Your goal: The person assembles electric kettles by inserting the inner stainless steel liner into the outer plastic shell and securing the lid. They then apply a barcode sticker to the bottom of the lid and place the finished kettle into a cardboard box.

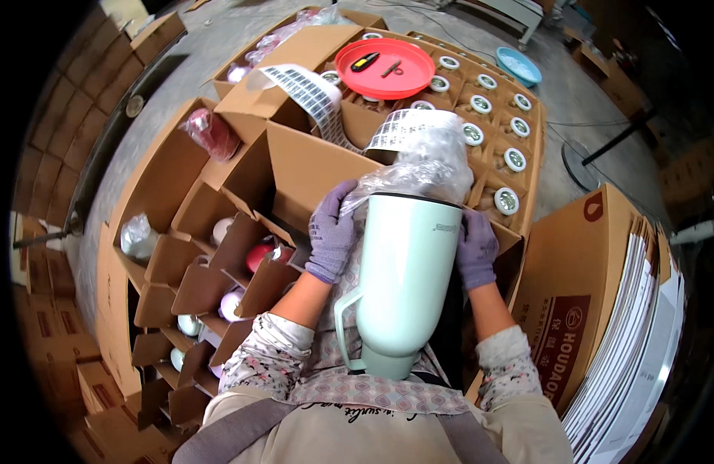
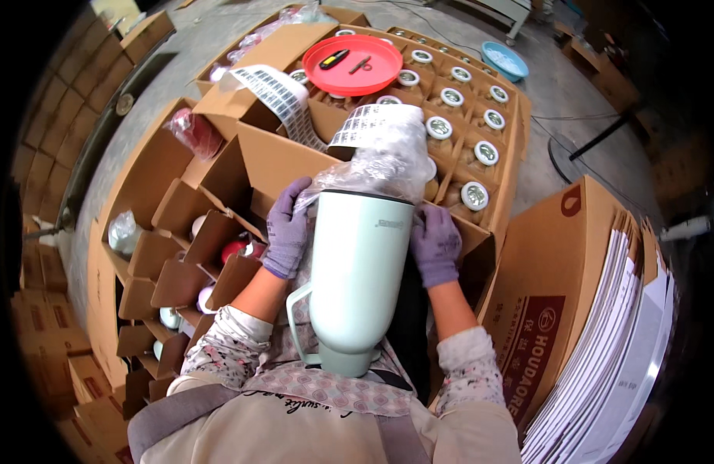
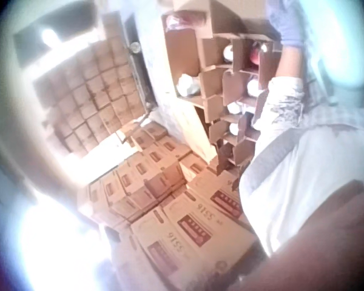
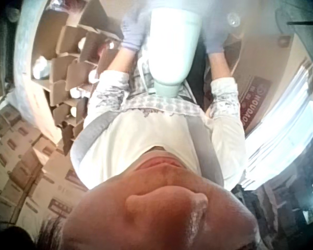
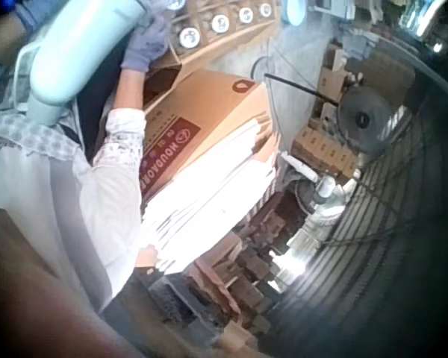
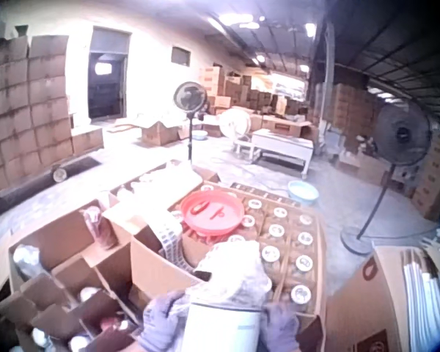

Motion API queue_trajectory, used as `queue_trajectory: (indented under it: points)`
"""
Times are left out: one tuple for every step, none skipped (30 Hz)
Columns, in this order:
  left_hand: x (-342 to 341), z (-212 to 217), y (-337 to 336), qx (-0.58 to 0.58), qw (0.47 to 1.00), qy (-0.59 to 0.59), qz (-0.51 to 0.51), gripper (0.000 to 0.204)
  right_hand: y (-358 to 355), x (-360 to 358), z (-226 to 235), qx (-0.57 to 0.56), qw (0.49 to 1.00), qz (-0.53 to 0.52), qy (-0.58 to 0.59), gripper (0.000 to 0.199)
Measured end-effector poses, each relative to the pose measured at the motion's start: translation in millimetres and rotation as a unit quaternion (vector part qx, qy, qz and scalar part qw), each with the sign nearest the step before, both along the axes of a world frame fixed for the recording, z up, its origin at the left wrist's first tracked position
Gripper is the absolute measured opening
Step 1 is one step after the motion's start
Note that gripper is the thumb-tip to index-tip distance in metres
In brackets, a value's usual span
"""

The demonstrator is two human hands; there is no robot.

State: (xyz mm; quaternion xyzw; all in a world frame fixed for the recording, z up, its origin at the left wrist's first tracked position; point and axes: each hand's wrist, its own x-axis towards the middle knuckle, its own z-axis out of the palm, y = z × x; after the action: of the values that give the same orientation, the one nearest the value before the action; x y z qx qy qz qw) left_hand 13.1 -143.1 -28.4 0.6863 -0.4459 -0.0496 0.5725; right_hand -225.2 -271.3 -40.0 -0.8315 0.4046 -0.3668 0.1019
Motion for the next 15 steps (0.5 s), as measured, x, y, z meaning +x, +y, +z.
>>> queue_trajectory:
  points:
    - [-5.3,-1.8,0.0,-0.032,0.995,0.097,-0.006,0.033,6.7,-1.5,-8.9,0.037,0.997,0.020,-0.064,0.011]
    - [-10.8,-2.6,-0.7,-0.067,0.979,0.191,-0.010,0.031,12.4,-2.4,-15.8,0.076,0.988,0.041,-0.127,0.009]
    - [-17.3,7.5,3.7,-0.090,0.963,0.251,-0.023,0.029,24.5,-0.5,3.6,0.221,0.945,0.046,-0.235,0.007]
    - [-18.1,19.2,12.2,-0.100,0.962,0.254,-0.030,0.029,39.5,1.5,36.1,0.365,0.869,0.051,-0.329,0.006]
    - [-17.4,18.8,19.7,-0.070,0.973,0.214,-0.040,0.035,49.0,-3.3,56.5,0.366,0.881,0.081,-0.287,0.005]
    - [-17.2,34.5,31.3,-0.033,0.995,0.073,-0.062,0.035,55.9,-10.6,73.1,0.369,0.888,0.118,-0.250,0.006]
    - [-15.1,30.2,40.4,0.007,0.994,0.077,-0.079,0.038,60.5,-17.7,76.6,0.401,0.879,0.151,-0.208,0.004]
    - [-14.0,28.3,47.9,0.008,0.998,-0.006,-0.056,0.043,63.8,-25.8,78.5,0.431,0.868,0.184,-0.163,0.003]
    - [-6.9,26.8,54.5,-0.036,0.994,-0.091,-0.056,0.041,66.9,-34.2,81.8,0.454,0.857,0.214,-0.116,0.004]
    - [-9.7,21.5,64.2,-0.028,0.990,-0.110,-0.078,0.044,70.3,-41.0,74.4,0.407,0.869,0.270,-0.085,0.006]
    - [-10.8,15.8,75.8,-0.019,0.987,-0.127,-0.096,0.046,75.9,-40.6,74.8,0.318,0.897,0.303,-0.042,0.010]
    - [-11.0,5.8,84.9,-0.043,0.984,-0.136,-0.104,0.045,81.5,-41.1,77.8,0.225,0.916,0.331,0.000,0.014]
    - [-10.1,-2.6,94.1,-0.066,0.981,-0.148,-0.112,0.044,83.2,-42.6,80.4,0.197,0.916,0.344,0.057,0.017]
    - [-9.4,-11.9,105.1,-0.068,0.981,-0.119,-0.138,0.044,85.5,-42.6,81.6,0.167,0.912,0.357,0.112,0.020]
    - [-10.0,-17.8,121.8,-0.052,0.982,-0.104,-0.152,0.043,91.8,-44.2,78.3,0.183,0.897,0.379,0.134,0.019]
